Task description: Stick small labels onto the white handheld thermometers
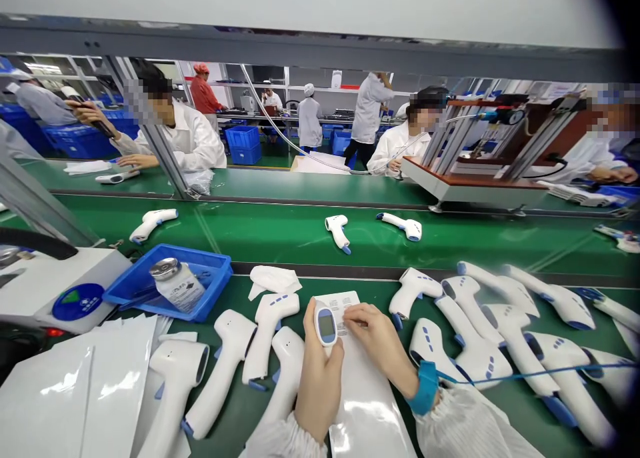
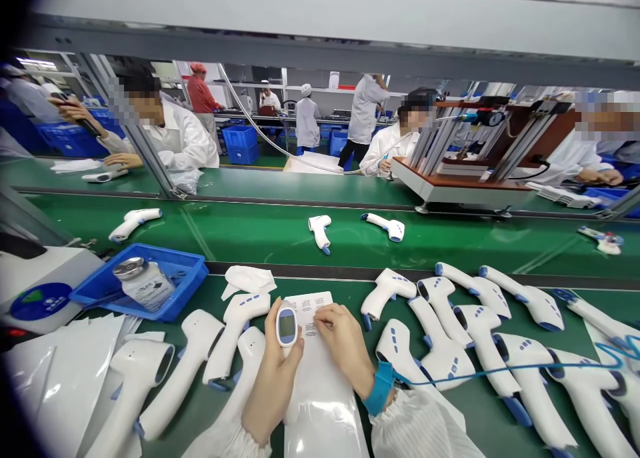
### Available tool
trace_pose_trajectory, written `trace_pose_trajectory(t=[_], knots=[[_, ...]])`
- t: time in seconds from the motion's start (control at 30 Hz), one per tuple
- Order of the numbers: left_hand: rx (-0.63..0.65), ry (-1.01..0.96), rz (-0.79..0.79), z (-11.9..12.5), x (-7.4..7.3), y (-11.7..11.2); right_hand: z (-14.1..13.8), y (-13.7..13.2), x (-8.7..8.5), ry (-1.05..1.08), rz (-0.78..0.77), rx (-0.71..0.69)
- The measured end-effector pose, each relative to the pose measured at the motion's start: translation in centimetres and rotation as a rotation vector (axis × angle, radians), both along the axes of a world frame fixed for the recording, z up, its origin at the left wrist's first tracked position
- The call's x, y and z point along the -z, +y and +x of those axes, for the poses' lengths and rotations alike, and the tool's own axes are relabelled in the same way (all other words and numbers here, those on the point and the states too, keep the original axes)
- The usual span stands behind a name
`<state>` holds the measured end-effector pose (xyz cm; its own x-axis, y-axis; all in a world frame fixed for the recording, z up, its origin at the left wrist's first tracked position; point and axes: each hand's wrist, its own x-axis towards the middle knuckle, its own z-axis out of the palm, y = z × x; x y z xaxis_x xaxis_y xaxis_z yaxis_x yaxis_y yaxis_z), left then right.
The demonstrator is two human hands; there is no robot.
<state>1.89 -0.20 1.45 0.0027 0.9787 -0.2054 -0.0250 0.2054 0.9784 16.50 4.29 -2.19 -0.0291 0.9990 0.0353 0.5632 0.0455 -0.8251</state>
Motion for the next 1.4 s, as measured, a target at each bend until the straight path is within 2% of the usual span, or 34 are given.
trace_pose_trajectory(t=[0.33, 0.67, 1.0, 1.23, 1.4], knots=[[0.025, 0.018, -0.039, 0.3, -0.1, 0.2, -0.1, 0.2, 0.8, 0.037, 0.044, 0.011], [0.010, 0.001, -0.001, 0.2, 0.7, 0.1, 0.1, -0.2, 1.1, 0.048, 0.030, 0.025], [0.032, -0.025, -0.012, 0.1, 0.4, 0.3, -0.1, 0.1, 0.6, 0.047, 0.012, 0.042], [0.019, 0.024, -0.033, 0.2, 0.2, 0.4, -0.9, 0.7, 0.1, 0.001, 0.011, 0.029], [-0.001, 0.034, -0.038, 0.2, -0.2, 0.5, -1.1, 0.0, -0.8, -0.060, 0.084, -0.067]])
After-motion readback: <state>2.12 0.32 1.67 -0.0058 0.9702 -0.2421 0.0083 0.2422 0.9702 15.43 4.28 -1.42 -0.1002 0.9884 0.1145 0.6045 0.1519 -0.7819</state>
